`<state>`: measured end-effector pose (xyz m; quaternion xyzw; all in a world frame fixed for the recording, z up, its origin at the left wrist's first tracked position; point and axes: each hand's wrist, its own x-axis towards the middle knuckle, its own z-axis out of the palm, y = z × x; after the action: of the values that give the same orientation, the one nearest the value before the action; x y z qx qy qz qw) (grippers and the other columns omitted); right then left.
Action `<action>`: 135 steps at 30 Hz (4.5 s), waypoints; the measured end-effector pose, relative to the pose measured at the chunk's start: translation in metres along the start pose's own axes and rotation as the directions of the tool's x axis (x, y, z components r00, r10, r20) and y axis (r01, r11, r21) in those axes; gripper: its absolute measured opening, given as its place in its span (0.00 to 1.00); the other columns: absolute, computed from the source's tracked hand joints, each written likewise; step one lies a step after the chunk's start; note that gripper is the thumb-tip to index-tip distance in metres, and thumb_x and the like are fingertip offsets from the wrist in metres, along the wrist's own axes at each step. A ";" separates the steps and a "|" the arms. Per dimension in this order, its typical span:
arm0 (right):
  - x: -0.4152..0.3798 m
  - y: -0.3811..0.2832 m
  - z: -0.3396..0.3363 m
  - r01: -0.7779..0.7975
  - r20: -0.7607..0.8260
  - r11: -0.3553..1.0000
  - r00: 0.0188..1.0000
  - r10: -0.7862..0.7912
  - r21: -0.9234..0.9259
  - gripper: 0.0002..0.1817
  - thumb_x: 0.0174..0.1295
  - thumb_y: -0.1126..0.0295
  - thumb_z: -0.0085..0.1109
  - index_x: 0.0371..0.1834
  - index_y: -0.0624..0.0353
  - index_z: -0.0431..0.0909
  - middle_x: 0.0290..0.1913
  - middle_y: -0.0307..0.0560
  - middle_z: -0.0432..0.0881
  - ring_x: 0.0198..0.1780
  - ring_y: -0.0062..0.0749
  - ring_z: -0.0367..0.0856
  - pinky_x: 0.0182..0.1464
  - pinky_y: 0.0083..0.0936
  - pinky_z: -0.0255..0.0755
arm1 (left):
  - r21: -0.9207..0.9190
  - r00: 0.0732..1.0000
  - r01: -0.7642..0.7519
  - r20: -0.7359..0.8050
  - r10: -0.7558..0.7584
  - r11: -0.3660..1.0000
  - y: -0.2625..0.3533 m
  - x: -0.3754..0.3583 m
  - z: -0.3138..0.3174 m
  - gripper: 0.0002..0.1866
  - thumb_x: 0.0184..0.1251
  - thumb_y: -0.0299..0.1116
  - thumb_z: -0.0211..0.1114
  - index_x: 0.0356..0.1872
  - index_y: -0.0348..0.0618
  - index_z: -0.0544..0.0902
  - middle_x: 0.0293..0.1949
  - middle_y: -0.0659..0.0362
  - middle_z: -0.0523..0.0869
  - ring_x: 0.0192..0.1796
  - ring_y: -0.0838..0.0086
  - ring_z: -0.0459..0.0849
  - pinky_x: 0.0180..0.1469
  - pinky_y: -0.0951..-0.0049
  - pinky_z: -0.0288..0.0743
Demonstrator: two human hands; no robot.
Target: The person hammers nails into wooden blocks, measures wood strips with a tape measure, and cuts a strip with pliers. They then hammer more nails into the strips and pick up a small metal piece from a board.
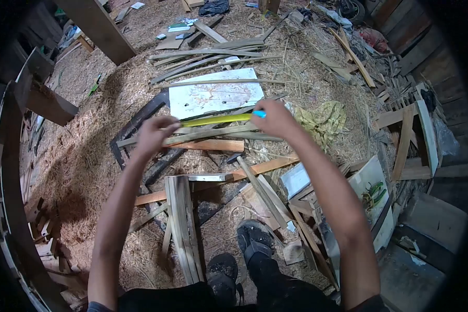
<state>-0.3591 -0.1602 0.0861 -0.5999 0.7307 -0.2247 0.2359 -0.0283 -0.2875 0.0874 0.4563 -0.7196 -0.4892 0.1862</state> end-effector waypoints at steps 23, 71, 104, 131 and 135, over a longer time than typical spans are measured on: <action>-0.093 0.041 0.111 -0.449 -0.278 0.861 0.881 0.383 -0.238 0.22 0.65 0.57 0.65 0.56 0.59 0.79 0.60 0.57 0.77 0.64 0.56 0.74 0.65 0.53 0.67 | 0.155 0.894 -0.380 0.313 0.320 0.912 -0.007 0.001 0.171 0.12 0.65 0.32 0.67 0.44 0.36 0.89 0.38 0.47 0.91 0.40 0.60 0.89 0.47 0.63 0.81; -0.419 0.126 -0.129 -0.331 -0.248 0.723 0.786 0.567 0.606 0.09 0.67 0.72 0.65 0.40 0.68 0.87 0.27 0.39 0.85 0.29 0.18 0.79 0.34 0.21 0.74 | -0.210 0.407 -0.703 0.665 0.626 0.679 0.229 -0.150 0.408 0.18 0.60 0.29 0.73 0.52 0.41 0.80 0.41 0.48 0.84 0.41 0.52 0.86 0.45 0.58 0.79; 0.001 0.019 0.131 0.238 -0.030 0.963 0.969 -0.244 -0.126 0.07 0.65 0.70 0.61 0.42 0.58 0.75 0.47 0.53 0.77 0.56 0.56 0.76 0.57 0.49 0.70 | 0.526 0.897 0.130 -0.423 0.126 0.840 -0.107 -0.075 0.013 0.28 0.61 0.25 0.67 0.64 0.37 0.76 0.63 0.41 0.79 0.68 0.49 0.76 0.70 0.53 0.69; -0.070 -0.068 0.077 0.419 -0.548 0.908 0.753 -0.363 -0.026 0.07 0.66 0.73 0.64 0.43 0.63 0.79 0.55 0.54 0.78 0.58 0.43 0.79 0.60 0.36 0.77 | -0.194 0.991 0.134 0.057 -0.125 0.972 -0.011 -0.176 0.059 0.16 0.81 0.44 0.60 0.38 0.42 0.82 0.22 0.72 0.70 0.23 0.88 0.65 0.25 0.80 0.59; -0.076 -0.065 0.096 0.189 -0.359 0.551 0.908 0.217 0.813 0.07 0.70 0.70 0.64 0.41 0.64 0.79 0.47 0.49 0.81 0.47 0.28 0.84 0.40 0.24 0.80 | -0.340 0.995 0.057 -0.054 -0.081 0.939 -0.020 -0.207 0.113 0.13 0.79 0.42 0.63 0.41 0.41 0.82 0.24 0.73 0.73 0.25 0.88 0.66 0.26 0.81 0.58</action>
<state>-0.2375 -0.1019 0.0557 -0.3465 0.5732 -0.6648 0.3307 0.0072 -0.0560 0.0556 0.4587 -0.6017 -0.5961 0.2687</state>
